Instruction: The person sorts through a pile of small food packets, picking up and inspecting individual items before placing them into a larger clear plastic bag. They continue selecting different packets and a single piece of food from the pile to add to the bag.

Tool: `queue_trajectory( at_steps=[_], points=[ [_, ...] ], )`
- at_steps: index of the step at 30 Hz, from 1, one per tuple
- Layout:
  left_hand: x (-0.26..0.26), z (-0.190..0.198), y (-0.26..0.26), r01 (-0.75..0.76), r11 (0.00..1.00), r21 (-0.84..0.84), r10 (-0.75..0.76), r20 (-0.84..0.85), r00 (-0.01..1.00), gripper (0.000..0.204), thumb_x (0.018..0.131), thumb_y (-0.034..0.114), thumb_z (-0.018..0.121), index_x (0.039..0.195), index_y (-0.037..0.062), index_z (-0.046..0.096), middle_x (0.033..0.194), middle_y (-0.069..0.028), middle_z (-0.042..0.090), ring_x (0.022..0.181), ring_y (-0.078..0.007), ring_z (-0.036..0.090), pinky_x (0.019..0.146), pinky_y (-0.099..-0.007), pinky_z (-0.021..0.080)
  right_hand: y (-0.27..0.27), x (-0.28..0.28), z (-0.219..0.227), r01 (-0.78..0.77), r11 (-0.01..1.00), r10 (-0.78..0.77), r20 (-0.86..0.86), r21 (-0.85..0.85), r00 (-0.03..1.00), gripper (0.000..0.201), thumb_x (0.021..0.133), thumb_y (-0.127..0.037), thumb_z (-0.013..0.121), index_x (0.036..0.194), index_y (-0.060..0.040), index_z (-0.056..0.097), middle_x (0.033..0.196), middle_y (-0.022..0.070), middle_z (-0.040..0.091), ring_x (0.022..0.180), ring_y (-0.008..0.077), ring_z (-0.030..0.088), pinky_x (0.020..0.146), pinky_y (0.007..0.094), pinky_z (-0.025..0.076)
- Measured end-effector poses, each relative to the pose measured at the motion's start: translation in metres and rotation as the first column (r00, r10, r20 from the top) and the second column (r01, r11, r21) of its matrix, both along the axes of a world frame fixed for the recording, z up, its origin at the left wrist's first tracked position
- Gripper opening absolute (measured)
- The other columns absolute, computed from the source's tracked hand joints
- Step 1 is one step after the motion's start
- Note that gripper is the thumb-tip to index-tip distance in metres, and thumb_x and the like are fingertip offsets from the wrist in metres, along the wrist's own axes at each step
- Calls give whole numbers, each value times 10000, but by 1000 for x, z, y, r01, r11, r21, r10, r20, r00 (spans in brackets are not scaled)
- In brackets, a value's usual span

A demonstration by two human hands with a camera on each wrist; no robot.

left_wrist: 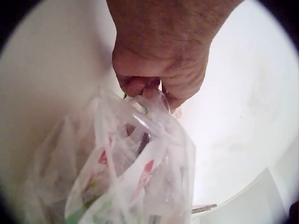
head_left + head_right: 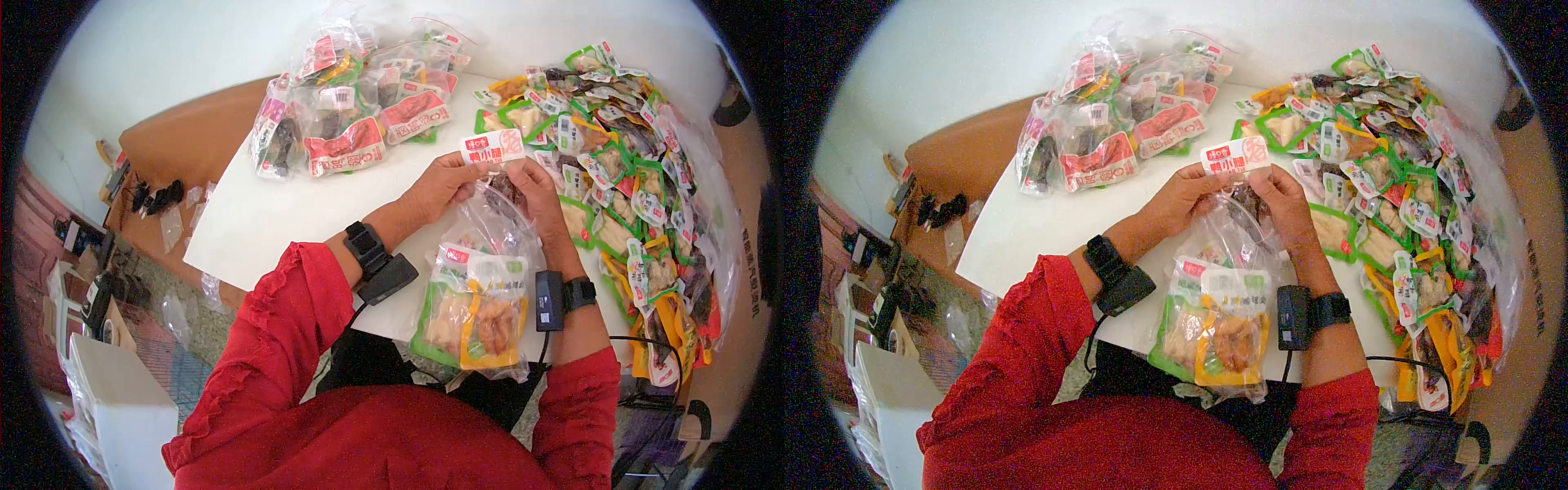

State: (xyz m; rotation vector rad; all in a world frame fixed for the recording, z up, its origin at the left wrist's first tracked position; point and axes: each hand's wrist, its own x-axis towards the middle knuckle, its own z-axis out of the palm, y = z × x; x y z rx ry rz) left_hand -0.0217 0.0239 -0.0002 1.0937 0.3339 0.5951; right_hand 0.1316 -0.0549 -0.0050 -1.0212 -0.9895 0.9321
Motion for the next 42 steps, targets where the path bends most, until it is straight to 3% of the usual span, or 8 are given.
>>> queue_trajectory(
  at_steps=[2, 5, 8, 19, 37, 42],
  points=[
    [0, -2, 1, 16, 1000, -5, -16, 13, 1000, 178, 794, 147, 561, 942, 49, 568, 668, 42, 510, 472, -12, 362, 397, -157, 261, 0, 4, -2, -81, 996, 82, 12, -41, 997, 160, 814, -197, 523, 872, -54, 562, 722, -35, 538, 593, 35, 466, 522, 167, 373],
    [1, -4, 2, 11, 1000, 19, -11, -6, 1000, 182, 797, 147, 557, 949, 47, 567, 670, 37, 512, 476, -16, 363, 401, -157, 267, -5, 0, 3, -104, 993, 99, -83, -53, 992, 169, 814, -189, 513, 882, -42, 562, 754, -13, 559, 624, 47, 496, 551, 178, 400],
    [-1, -2, 1, 12, 1000, 23, -12, -15, 1000, 174, 798, 136, 547, 946, 46, 564, 668, 32, 512, 470, -20, 361, 400, -158, 273, -7, -3, 9, -96, 993, 92, -66, -63, 994, 181, 812, -181, 509, 900, -32, 562, 777, 5, 571, 649, 56, 513, 580, 183, 417],
    [-3, 0, 0, -17, 1000, -1, 17, 12, 1000, 103, 787, 124, 535, 827, 33, 562, 619, 13, 476, 455, -52, 350, 407, -189, 277, -6, 0, 5, -74, 992, 72, -26, -100, 997, 201, 800, -175, 514, 925, -26, 566, 795, 8, 576, 654, 61, 517, 588, 187, 418],
    [-2, -1, 2, 15, 999, 45, -13, -37, 999, 168, 788, 131, 532, 926, 37, 547, 686, 14, 523, 474, -38, 388, 405, -169, 300, -2, 1, -1, -12, 1000, 14, 53, -25, 999, 158, 795, -162, 518, 869, -32, 569, 736, 2, 562, 621, 61, 507, 577, 202, 417],
    [-1, 0, -2, -23, 1000, 7, 23, -4, 1000, 110, 766, 74, 522, 858, 30, 564, 676, 0, 528, 463, -46, 368, 400, -183, 280, -2, 3, -3, -26, 999, 27, 37, -26, 999, 150, 794, -154, 519, 860, -27, 564, 752, 11, 565, 655, 65, 519, 609, 208, 426]
  ],
)
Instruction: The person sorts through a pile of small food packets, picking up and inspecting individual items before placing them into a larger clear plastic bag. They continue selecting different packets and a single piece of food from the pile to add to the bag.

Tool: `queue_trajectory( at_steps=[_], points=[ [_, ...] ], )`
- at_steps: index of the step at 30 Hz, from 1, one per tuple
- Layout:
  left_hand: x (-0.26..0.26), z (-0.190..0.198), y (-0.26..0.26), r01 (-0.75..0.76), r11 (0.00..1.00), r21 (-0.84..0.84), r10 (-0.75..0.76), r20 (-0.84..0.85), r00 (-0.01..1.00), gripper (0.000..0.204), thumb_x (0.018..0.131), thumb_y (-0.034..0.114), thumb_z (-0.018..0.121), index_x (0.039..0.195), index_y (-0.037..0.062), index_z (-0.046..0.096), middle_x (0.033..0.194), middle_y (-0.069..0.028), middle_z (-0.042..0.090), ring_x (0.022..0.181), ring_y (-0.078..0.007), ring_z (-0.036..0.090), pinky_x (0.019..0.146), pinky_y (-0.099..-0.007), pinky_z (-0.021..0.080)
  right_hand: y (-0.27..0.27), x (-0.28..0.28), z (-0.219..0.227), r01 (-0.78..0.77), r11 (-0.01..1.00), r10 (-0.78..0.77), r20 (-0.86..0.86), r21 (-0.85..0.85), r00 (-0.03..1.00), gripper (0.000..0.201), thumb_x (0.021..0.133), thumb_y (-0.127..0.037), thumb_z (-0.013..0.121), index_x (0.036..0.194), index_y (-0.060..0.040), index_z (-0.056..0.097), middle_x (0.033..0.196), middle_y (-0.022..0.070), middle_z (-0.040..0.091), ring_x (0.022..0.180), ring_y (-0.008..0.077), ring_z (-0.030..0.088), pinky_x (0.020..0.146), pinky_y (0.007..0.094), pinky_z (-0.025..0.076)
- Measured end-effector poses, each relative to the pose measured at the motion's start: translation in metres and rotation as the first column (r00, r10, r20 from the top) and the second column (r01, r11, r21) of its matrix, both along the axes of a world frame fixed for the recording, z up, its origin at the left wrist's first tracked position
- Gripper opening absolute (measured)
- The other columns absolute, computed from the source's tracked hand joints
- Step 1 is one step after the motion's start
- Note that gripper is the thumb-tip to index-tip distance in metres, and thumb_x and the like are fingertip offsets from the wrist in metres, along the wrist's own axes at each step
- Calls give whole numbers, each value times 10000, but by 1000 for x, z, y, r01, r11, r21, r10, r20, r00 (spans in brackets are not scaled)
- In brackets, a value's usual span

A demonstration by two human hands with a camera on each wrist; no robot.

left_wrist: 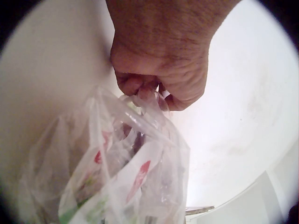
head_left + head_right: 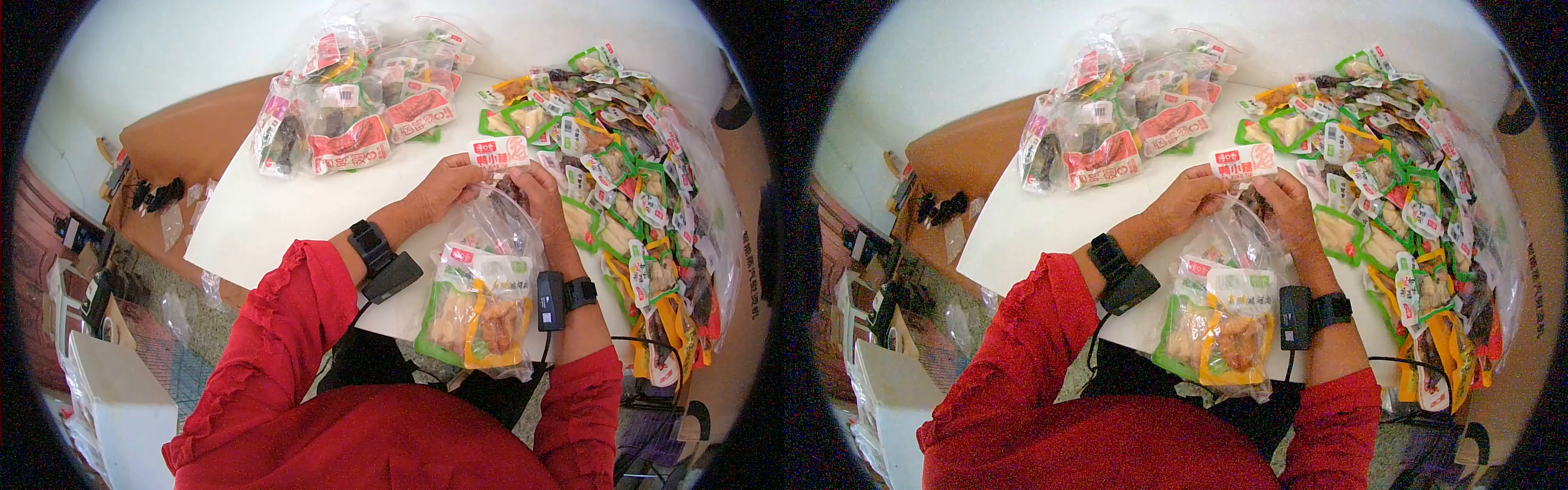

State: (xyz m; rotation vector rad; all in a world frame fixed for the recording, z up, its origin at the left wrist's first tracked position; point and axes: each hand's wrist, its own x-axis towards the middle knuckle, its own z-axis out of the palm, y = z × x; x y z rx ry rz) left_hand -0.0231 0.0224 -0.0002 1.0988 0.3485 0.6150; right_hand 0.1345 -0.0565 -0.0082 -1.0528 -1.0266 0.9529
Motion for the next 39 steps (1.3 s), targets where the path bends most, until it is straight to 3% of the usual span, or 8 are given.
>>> queue_trajectory(
  at_steps=[5, 7, 20, 32, 39],
  points=[
    [-1, -1, 2, 15, 1000, -1, -15, 17, 1000, 126, 766, 73, 522, 875, 29, 564, 674, 2, 520, 465, -45, 366, 401, -182, 280, -2, -2, 2, -8, 1000, 8, -7, 7, 1000, 168, 799, -159, 514, 888, -25, 564, 767, 9, 569, 644, 61, 515, 600, 206, 423],
    [-2, -2, 4, 65, 997, 45, -65, -2, 998, 180, 778, 108, 527, 944, 40, 549, 743, 8, 544, 495, -35, 396, 419, -167, 307, -2, -2, 2, -10, 1000, 10, -2, 1, 1000, 171, 800, -161, 513, 893, -26, 565, 768, 9, 569, 642, 59, 513, 595, 204, 422],
    [-1, -3, 5, 63, 997, 42, -62, -25, 998, 186, 778, 117, 540, 949, 44, 551, 756, 13, 548, 502, -31, 397, 423, -163, 310, 1, 0, -3, 24, 1000, -25, 77, 14, 997, 189, 799, -182, 516, 912, -40, 570, 723, -19, 555, 567, 30, 470, 501, 174, 378],
    [0, -1, 3, 49, 998, 50, -47, -39, 998, 179, 784, 130, 546, 935, 35, 557, 654, 31, 490, 485, -37, 364, 417, -174, 279, -3, -1, 4, 1, 1000, 1, 69, -20, 998, 190, 801, -165, 511, 920, -27, 563, 782, -1, 567, 659, 54, 503, 602, 197, 414],
    [-1, 0, 3, 42, 998, 37, -40, -37, 998, 173, 780, 140, 561, 920, 38, 564, 646, 31, 488, 481, -38, 371, 414, -176, 284, -1, 3, 0, -14, 1000, 16, 77, -15, 997, 184, 804, -175, 508, 906, -32, 564, 766, -7, 560, 644, 50, 495, 585, 194, 407]
  ],
)
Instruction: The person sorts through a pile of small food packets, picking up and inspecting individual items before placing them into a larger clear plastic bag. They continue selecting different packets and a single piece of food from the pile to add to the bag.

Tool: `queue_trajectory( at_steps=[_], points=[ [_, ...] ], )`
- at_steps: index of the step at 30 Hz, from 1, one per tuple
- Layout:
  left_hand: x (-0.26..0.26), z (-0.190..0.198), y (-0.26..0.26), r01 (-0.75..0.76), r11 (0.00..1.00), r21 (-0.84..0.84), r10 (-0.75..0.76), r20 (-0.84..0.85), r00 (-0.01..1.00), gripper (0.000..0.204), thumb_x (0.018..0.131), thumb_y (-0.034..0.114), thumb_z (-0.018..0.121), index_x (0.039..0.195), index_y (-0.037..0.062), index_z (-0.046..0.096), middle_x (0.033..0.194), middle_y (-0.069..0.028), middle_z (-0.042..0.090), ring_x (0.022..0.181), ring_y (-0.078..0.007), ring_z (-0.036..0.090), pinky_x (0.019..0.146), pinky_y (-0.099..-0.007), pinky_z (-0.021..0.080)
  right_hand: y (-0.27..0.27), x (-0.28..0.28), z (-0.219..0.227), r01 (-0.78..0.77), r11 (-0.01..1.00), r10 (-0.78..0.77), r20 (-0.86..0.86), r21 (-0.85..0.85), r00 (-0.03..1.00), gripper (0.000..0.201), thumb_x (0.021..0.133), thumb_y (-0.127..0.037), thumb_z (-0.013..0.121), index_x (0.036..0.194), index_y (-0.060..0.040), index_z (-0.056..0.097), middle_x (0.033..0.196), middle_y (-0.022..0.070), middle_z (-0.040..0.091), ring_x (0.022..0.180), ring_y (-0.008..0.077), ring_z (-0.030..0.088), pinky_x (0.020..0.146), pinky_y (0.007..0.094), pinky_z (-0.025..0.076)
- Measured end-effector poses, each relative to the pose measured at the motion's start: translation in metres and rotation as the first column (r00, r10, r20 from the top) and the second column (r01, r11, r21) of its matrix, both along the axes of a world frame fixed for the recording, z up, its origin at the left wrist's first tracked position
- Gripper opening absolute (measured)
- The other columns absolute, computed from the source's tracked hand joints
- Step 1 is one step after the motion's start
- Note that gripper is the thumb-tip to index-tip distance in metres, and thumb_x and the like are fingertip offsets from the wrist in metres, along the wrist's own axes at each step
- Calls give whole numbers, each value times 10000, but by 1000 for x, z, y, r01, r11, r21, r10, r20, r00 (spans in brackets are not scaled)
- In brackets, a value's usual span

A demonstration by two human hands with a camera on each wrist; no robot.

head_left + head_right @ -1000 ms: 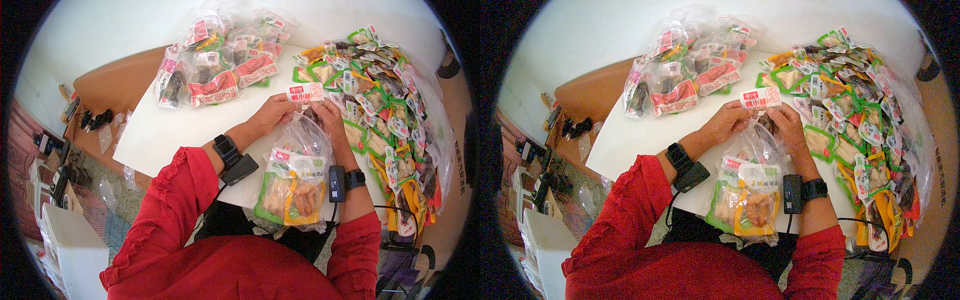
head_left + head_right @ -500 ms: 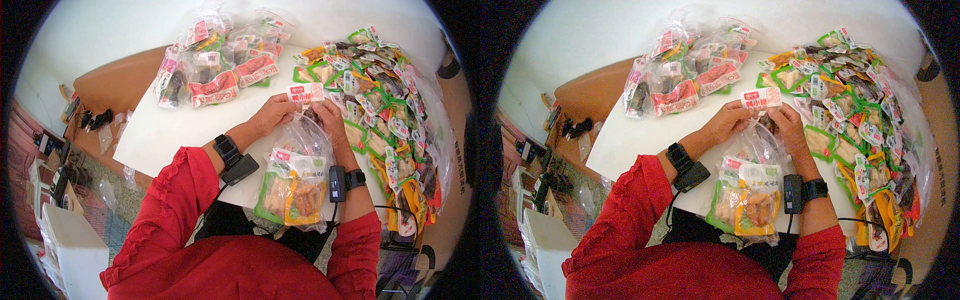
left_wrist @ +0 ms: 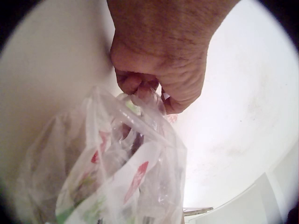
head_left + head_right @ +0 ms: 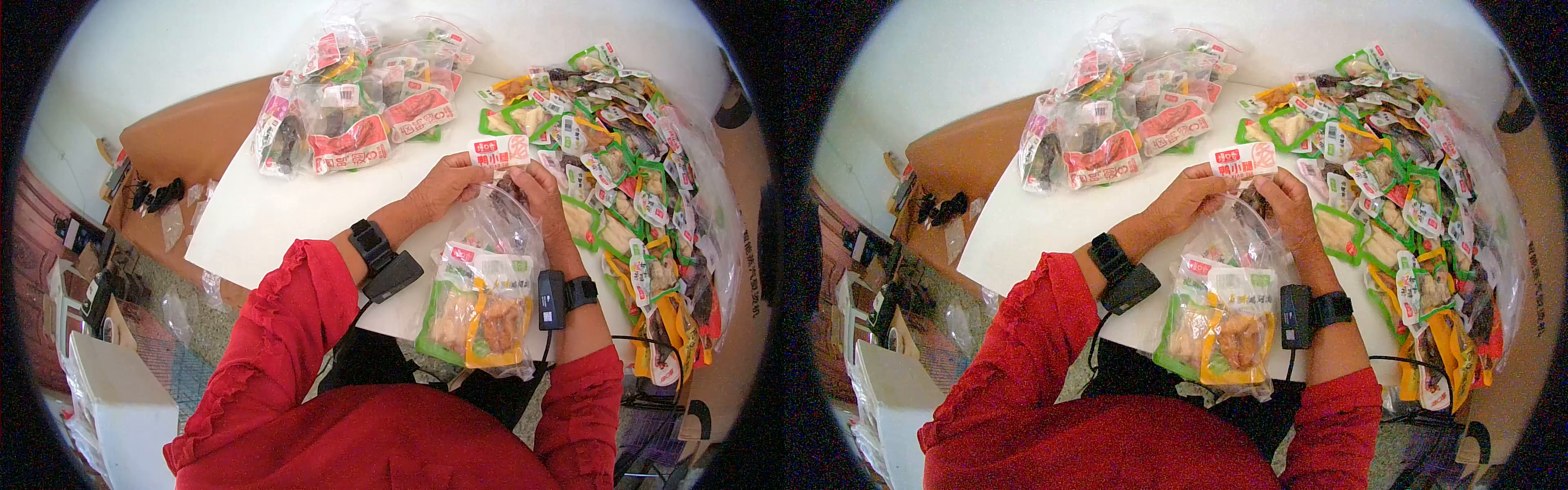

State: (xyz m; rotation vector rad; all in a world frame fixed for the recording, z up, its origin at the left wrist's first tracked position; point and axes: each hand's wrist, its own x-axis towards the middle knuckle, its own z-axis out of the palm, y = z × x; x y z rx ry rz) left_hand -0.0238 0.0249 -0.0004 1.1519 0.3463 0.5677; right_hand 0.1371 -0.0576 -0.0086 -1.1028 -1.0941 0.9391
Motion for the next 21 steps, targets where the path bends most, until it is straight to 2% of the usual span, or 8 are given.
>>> queue_trajectory(
  at_steps=[21],
  points=[
    [0, 1, -1, 5, 1000, 21, -5, 1, 1000, 190, 782, 149, 565, 939, 42, 563, 655, 36, 497, 482, -34, 370, 417, -172, 288, -2, -3, 4, 15, 1000, -15, 18, -11, 1000, 171, 804, -178, 514, 890, -40, 569, 725, -16, 553, 594, 44, 486, 554, 187, 405]
  ],
)
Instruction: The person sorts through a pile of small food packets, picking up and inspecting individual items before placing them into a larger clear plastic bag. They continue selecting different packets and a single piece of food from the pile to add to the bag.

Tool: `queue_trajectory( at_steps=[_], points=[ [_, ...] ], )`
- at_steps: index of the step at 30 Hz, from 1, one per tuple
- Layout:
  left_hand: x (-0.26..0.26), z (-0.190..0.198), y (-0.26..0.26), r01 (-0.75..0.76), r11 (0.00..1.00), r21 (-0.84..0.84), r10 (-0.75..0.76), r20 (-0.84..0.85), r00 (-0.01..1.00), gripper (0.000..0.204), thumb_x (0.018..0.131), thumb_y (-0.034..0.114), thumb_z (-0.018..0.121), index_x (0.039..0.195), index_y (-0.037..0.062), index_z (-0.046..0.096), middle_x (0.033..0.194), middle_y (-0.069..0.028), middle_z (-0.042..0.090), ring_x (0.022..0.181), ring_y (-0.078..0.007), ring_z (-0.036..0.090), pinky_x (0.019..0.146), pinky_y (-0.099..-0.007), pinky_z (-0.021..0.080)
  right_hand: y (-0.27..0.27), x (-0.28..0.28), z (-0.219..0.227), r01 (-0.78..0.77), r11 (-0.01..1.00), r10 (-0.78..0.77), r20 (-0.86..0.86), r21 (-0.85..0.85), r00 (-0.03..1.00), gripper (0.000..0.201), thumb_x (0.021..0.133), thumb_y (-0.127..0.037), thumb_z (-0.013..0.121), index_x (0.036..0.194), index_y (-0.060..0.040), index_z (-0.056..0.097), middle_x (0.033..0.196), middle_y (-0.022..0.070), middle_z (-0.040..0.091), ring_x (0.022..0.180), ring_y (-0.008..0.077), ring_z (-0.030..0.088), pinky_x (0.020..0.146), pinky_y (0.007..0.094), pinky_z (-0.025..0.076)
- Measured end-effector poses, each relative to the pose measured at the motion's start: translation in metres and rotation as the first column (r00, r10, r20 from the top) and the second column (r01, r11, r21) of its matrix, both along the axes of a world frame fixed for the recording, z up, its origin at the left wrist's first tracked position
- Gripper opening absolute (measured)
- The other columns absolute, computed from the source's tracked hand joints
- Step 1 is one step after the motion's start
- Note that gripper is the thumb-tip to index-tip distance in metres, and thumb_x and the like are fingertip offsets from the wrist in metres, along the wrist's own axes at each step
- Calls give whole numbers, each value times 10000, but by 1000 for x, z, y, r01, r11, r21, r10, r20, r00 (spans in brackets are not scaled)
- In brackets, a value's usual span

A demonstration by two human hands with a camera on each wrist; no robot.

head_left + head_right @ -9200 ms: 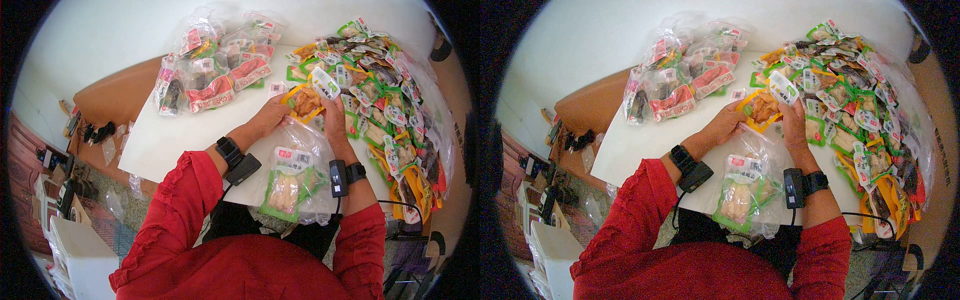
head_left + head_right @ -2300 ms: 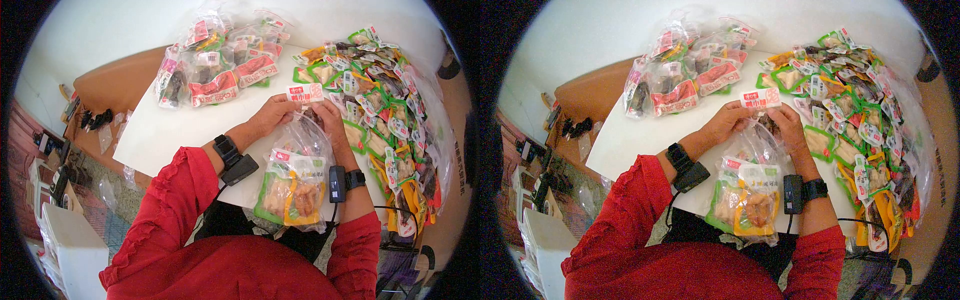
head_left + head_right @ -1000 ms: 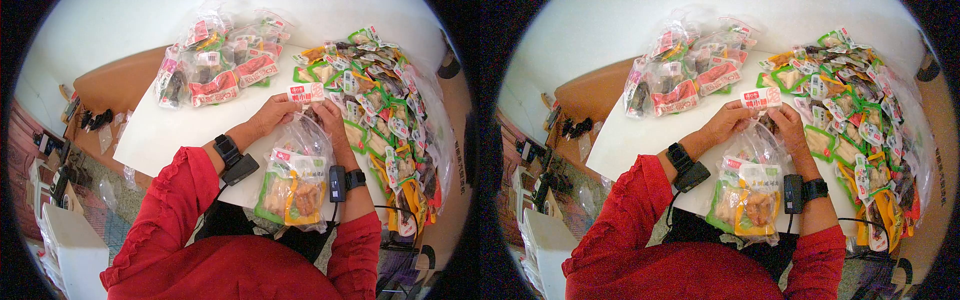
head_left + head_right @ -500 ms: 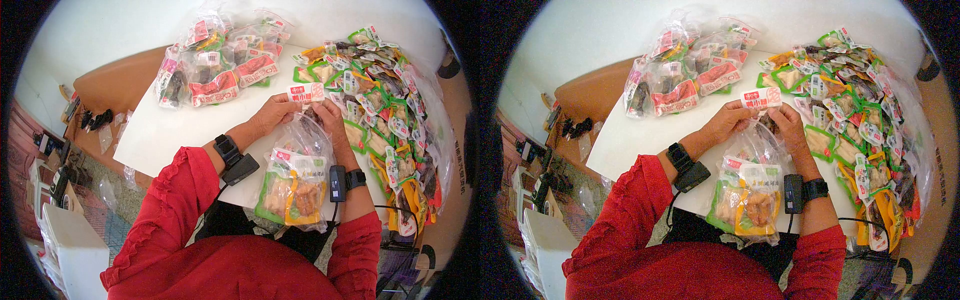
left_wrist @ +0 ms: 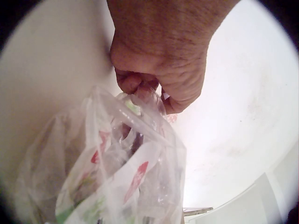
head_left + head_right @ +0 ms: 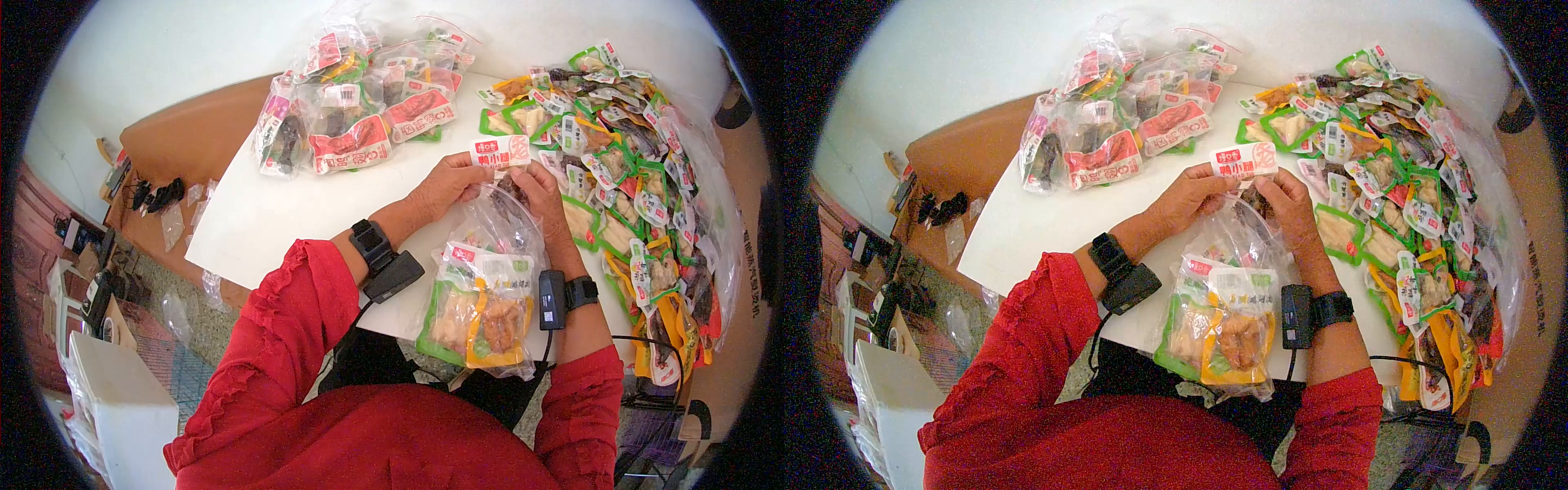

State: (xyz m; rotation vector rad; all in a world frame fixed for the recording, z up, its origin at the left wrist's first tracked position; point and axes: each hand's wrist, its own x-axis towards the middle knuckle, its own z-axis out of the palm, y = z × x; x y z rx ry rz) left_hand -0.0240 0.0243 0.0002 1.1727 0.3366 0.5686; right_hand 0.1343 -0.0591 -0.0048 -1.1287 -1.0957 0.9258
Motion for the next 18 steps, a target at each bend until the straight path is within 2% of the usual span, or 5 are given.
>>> queue_trajectory(
  at_steps=[12, 14, 18],
  points=[
    [-1, 1, -1, -4, 1000, 0, 4, -1, 1000, 177, 786, 149, 560, 928, 43, 566, 642, 34, 491, 471, -34, 361, 412, -174, 279, 1, 1, -1, -6, 1000, 7, -23, 7, 1000, 171, 804, -170, 513, 889, -31, 567, 751, -6, 563, 654, 53, 507, 603, 200, 414],
    [0, 1, -1, -9, 1000, 0, 9, -2, 1000, 175, 785, 150, 560, 923, 43, 566, 636, 33, 486, 471, -36, 360, 411, -177, 277, 1, 3, -2, -10, 1000, 11, 43, -11, 999, 174, 804, -173, 514, 893, -33, 567, 756, -8, 562, 661, 50, 505, 608, 197, 410],
    [0, 1, -1, -19, 1000, 17, 20, -17, 1000, 168, 782, 148, 560, 911, 41, 566, 628, 30, 479, 470, -40, 362, 409, -181, 275, 0, 1, 0, -6, 1000, 6, 24, -4, 1000, 176, 804, -179, 517, 891, -35, 568, 753, -10, 560, 658, 48, 502, 602, 196, 408]
  ],
)
